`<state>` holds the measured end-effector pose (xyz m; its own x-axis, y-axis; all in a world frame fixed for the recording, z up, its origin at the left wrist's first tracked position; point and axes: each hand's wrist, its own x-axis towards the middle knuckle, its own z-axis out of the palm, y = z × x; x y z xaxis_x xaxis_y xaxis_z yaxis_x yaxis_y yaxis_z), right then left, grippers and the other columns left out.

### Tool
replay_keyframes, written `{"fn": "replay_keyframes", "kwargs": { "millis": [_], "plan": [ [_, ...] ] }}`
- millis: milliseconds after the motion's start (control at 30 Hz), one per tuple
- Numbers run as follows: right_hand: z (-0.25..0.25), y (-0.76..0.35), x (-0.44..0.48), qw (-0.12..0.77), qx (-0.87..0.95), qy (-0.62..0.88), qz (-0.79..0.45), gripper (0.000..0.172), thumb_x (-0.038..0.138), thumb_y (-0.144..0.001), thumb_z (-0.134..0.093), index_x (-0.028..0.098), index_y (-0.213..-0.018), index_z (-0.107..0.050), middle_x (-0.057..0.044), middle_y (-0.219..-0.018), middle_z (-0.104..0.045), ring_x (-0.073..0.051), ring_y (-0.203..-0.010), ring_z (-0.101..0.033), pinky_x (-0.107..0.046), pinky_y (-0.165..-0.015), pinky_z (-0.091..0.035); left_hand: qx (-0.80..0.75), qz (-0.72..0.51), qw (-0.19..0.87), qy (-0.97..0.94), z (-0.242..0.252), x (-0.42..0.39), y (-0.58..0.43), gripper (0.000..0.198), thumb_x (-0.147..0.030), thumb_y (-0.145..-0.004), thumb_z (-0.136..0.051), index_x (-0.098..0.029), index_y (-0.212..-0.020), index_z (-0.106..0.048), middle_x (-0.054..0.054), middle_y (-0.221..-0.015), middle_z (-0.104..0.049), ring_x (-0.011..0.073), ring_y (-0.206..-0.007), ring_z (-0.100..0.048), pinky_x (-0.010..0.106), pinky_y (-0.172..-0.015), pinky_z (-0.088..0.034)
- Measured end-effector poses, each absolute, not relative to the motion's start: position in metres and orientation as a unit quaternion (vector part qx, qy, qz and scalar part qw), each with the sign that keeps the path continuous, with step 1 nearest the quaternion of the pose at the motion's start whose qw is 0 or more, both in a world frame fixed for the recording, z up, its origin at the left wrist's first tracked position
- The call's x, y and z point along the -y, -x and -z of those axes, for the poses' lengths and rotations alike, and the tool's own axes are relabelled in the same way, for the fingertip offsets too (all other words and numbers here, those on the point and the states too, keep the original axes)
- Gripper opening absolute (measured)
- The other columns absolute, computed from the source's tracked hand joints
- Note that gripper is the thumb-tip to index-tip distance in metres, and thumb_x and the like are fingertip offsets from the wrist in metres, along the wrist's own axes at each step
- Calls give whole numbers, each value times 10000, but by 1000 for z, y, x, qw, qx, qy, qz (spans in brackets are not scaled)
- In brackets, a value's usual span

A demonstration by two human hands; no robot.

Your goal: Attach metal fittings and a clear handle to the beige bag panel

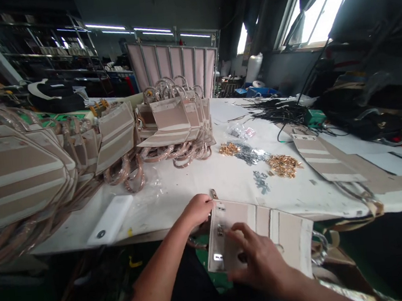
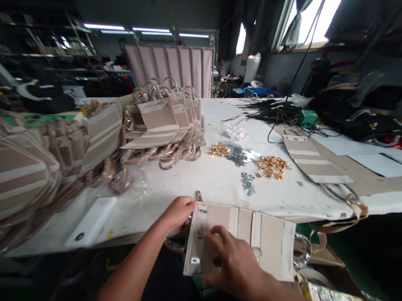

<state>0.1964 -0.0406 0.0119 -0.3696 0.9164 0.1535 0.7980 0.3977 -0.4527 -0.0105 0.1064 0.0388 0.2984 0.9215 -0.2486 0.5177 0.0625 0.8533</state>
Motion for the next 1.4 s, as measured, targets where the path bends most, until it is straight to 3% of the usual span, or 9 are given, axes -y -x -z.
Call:
{"fn": "replay_keyframes", "kwargs": {
  "millis": [67, 200, 400, 567, 800, 1033, 1133, 1300, 1400],
  "plan": [
    [5, -193, 62, 166, 823, 531, -116, 1001, 183, -681, -920, 264, -1605, -543, -189, -1587, -513, -423, -1150, -704, -514, -848, -657, -536, -226, 517, -628, -44, -105, 9, 263, -452, -851, -656, -211, -753, -620, -36, -595, -551, 150, -477, -525, 278, -508, -354],
    [-11, -200, 73, 247, 828, 491, -114, 925, 58, -679, -670, 246, -1580, -579, -184, -1578, -539, -413, -1286, -644, -528, -953, -629, -499, -259, 586, -584, -65, -100, 16, 373, -557, -782, -724, -191, -780, -650, -18, -615, -594, 153, -479, -548, 280, -495, -416],
    [-143, -231, 63, 441, 728, 411, -325, 239, 348, -1047, -678, 221, -1178, -833, -90, -1016, -768, -257, -901, -707, -337, -771, -560, -436, -332, 626, -555, -109, -87, 61, 611, -629, -764, -836, -155, -1140, -754, 95, -900, -781, 257, -822, -741, 356, -723, -592],
    [-217, -243, 52, 543, 525, 409, -513, 430, 545, -834, -954, 176, -1001, -812, -79, -901, -773, -252, -772, -712, -296, -664, -546, -364, -503, 596, -509, -134, -56, 79, 577, -608, -799, -850, -172, -1173, -788, 120, -1068, -818, 289, -1001, -753, 363, -880, -594],
    [-220, -213, 16, 590, 442, 336, -586, 597, 585, -679, -998, 183, -1066, -786, -121, -997, -795, -312, -804, -752, -372, -726, -605, -270, -596, 613, -443, -183, 14, 66, 583, -423, -771, -827, -192, -1304, -776, 125, -1198, -809, 385, -1185, -723, 432, -996, -592],
    [-195, -208, -3, 605, 512, 380, -477, 535, 635, -757, -932, 175, -985, -781, -95, -945, -774, -296, -830, -704, -365, -734, -556, -310, -623, 529, -485, -199, 21, 55, 827, -401, -714, -937, -211, -1463, -643, 161, -1432, -718, 398, -1376, -636, 429, -1118, -555],
    [-189, -209, -11, 597, 586, 427, -344, 488, 641, -788, -890, 180, -889, -770, -50, -803, -708, -248, -743, -634, -324, -649, -481, -367, -643, 451, -498, -186, 8, 40, 760, -416, -719, -968, -217, -1383, -655, 125, -1360, -757, 343, -1300, -694, 390, -1098, -563],
    [-178, -203, -19, 612, 627, 451, -172, 457, 503, -797, -867, 210, -1127, -750, -14, -869, -710, -217, -753, -615, -309, -688, -476, -414, -655, 402, -488, -164, -4, 24, 582, -594, -784, -905, -207, -1169, -702, 82, -1184, -798, 290, -1149, -740, 343, -1018, -579],
    [-173, -206, -20, 617, 624, 446, -176, 414, 523, -855, -811, 207, -1115, -752, -18, -883, -711, -222, -782, -615, -307, -697, -464, -430, -664, 415, -450, -162, -6, 22, 550, -654, -785, -885, -200, -1054, -733, 80, -1100, -802, 300, -1130, -735, 361, -1035, -582]
  ]
}}
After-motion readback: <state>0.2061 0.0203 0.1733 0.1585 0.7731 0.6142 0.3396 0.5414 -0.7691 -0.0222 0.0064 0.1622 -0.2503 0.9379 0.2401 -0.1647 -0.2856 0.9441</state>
